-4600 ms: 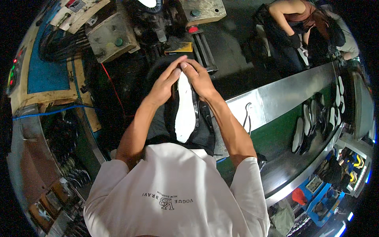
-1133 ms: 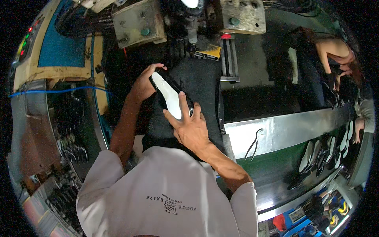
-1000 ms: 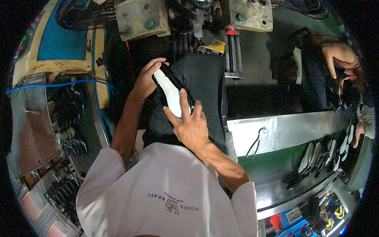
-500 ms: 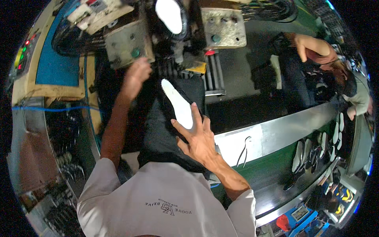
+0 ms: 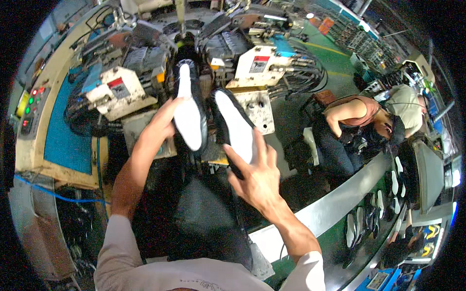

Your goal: Manually assemble shoe components using industrial machinery and placing them on a conveyor belt.

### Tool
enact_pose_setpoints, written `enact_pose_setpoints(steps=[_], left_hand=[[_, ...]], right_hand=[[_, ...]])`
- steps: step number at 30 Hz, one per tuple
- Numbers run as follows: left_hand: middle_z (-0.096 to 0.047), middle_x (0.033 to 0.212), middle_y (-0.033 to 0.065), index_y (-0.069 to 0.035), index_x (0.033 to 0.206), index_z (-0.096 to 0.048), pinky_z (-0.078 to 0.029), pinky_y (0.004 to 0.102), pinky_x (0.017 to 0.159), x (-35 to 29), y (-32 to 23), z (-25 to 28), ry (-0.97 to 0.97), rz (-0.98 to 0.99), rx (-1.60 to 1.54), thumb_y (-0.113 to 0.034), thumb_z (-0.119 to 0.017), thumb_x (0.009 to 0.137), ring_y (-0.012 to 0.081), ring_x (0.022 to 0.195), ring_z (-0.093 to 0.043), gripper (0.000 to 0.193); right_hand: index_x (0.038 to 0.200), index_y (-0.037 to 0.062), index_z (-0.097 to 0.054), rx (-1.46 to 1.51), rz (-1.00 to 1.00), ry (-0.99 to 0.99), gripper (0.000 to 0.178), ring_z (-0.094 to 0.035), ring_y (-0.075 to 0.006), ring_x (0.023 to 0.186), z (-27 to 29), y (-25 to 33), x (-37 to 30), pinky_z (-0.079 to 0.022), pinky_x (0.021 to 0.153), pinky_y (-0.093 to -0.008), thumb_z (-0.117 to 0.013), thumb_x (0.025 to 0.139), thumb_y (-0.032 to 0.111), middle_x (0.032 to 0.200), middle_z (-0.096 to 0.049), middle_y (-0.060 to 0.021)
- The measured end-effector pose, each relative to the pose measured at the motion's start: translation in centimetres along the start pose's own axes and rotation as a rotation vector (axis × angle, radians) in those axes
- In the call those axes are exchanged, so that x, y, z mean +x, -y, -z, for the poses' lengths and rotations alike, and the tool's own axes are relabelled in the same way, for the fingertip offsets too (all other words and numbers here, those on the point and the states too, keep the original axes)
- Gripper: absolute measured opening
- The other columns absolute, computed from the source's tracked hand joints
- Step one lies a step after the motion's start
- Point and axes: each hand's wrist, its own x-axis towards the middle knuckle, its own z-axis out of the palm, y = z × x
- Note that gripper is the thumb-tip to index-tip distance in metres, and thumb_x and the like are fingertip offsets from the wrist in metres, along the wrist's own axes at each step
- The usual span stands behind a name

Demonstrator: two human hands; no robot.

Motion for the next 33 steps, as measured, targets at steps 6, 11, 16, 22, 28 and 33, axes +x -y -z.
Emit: enact_pose_setpoints(steps=[6, 11, 16, 22, 28, 33], left_hand=[[-0.065, 0.144, 0.0230, -0.002, 0.158, -0.046, -0.054, 0.0565, 0.111, -13.3, 2.2, 3.9, 0.227, -0.059, -0.307, -0.043, -0.055, 0.110, 0.0398, 0.125, -0.069, 0.064], [-0.061, 0.150, 0.0242, -0.001, 0.159, -0.046, -0.046, 0.0543, 0.120, -22.1, 10.5, 7.0, -0.027, -0.036, -0.332, -0.058, -0.032, 0.114, 0.0392, 0.134, -0.063, 0.074], [-0.069, 0.137, 0.0082, -0.009, 0.156, -0.053, -0.054, 0.0406, 0.105, -31.2, 14.0, 8.2, -0.111, 0.031, -0.309, -0.047, -0.045, 0.115, 0.0206, 0.118, -0.069, 0.056], [-0.073, 0.124, 0.0094, -0.004, 0.140, -0.065, -0.055, 0.0359, 0.095, -35.8, 16.6, 6.9, -0.457, 0.190, -0.155, -0.045, -0.042, 0.116, 0.0197, 0.108, -0.070, 0.053], [-0.076, 0.110, 0.0061, -0.006, 0.131, -0.068, -0.059, 0.0365, 0.092, -36.6, 20.9, 8.8, -0.310, 0.167, -0.163, -0.049, -0.037, 0.116, 0.0179, 0.098, -0.072, 0.054], [-0.076, 0.118, 0.0088, -0.005, 0.136, -0.065, -0.059, 0.0373, 0.098, -34.4, 20.3, 7.5, -0.325, 0.181, -0.180, -0.044, -0.038, 0.117, 0.0197, 0.107, -0.073, 0.051]], right_hand=[[0.151, 0.0370, -0.064, 0.083, 0.148, -0.147, 0.071, -0.050, -0.0580, 0.131, -6.2, 0.2, 11.1, -0.047, 0.112, -0.0613, -0.084, 0.083, 0.027, 0.170, -0.026, -0.0346], [0.154, 0.0346, -0.061, 0.159, -0.001, -0.098, 0.068, -0.042, -0.0576, 0.142, -10.5, 1.2, 13.5, -0.040, 0.120, -0.0616, -0.081, 0.089, 0.031, 0.173, -0.024, -0.0322], [0.155, 0.0308, -0.060, 0.189, 0.098, -0.152, 0.069, -0.036, -0.0567, 0.152, -12.2, 1.3, 12.0, -0.031, 0.125, -0.0636, -0.081, 0.089, 0.033, 0.172, -0.023, -0.0341], [0.159, 0.0388, -0.054, 0.011, 0.038, -0.107, 0.075, -0.051, -0.0588, 0.126, -12.7, 3.4, 11.2, -0.053, 0.105, -0.0593, -0.080, 0.088, 0.031, 0.174, -0.019, -0.0327], [0.162, 0.0180, -0.049, -0.058, 0.149, -0.202, 0.079, -0.024, -0.0632, 0.153, -14.3, 6.4, 10.3, -0.026, 0.127, -0.0641, -0.078, 0.091, 0.036, 0.168, -0.025, -0.0410], [0.162, 0.0104, -0.047, -0.001, 0.189, -0.252, 0.079, -0.021, -0.0561, 0.159, -16.2, 5.8, 10.3, -0.018, 0.130, -0.0648, -0.075, 0.091, 0.033, 0.165, -0.030, -0.0398]])
